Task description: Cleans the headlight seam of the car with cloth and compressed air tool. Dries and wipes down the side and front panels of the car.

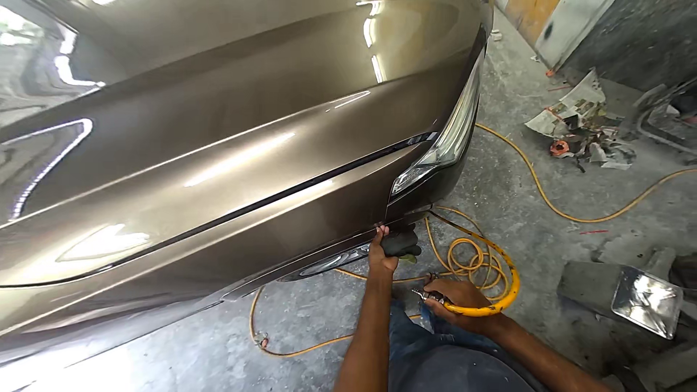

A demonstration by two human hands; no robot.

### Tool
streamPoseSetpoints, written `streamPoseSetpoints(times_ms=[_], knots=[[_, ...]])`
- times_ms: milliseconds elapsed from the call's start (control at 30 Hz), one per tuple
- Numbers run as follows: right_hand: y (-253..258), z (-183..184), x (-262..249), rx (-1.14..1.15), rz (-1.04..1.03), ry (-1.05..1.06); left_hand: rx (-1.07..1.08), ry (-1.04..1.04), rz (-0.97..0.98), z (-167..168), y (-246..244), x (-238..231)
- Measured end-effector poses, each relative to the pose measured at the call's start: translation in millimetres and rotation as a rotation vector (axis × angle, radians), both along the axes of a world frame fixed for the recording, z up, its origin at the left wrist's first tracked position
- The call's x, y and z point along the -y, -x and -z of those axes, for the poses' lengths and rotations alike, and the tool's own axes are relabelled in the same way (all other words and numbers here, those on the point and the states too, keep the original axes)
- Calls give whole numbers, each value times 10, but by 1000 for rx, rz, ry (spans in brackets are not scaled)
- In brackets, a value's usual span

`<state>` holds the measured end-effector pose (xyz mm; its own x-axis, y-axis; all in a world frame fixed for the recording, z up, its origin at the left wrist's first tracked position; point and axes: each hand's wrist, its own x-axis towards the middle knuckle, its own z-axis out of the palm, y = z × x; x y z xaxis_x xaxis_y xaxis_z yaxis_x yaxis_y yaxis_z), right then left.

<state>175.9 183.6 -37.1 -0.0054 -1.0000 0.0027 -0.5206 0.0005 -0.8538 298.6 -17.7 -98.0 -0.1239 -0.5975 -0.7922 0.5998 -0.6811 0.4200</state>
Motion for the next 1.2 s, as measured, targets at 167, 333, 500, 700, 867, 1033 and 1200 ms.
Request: streamPoseSetpoints(times_ms=[167,333,500,700,867,1033,1200], knots=[[-19,-94,124,-53,98,127,50,-16,28,-91,-23,18],[-67,-253,390,-134,146,255,23,-6,-17,-84,8,0],[-103,-304,533,-154,123,294,-41,-2,-53,-48,5,-2],[-168,-229,510,-140,82,282,10,78,147,-69,-96,-71],[-206,-270,496,-131,-10,263,271,-125,223,157,-697,-432],[-273,-258,597,-111,16,285,114,-240,292,194,-1362,-887],[-315,-199,843,-102,-1,316,295,-98,43,22,-1244,-734]])
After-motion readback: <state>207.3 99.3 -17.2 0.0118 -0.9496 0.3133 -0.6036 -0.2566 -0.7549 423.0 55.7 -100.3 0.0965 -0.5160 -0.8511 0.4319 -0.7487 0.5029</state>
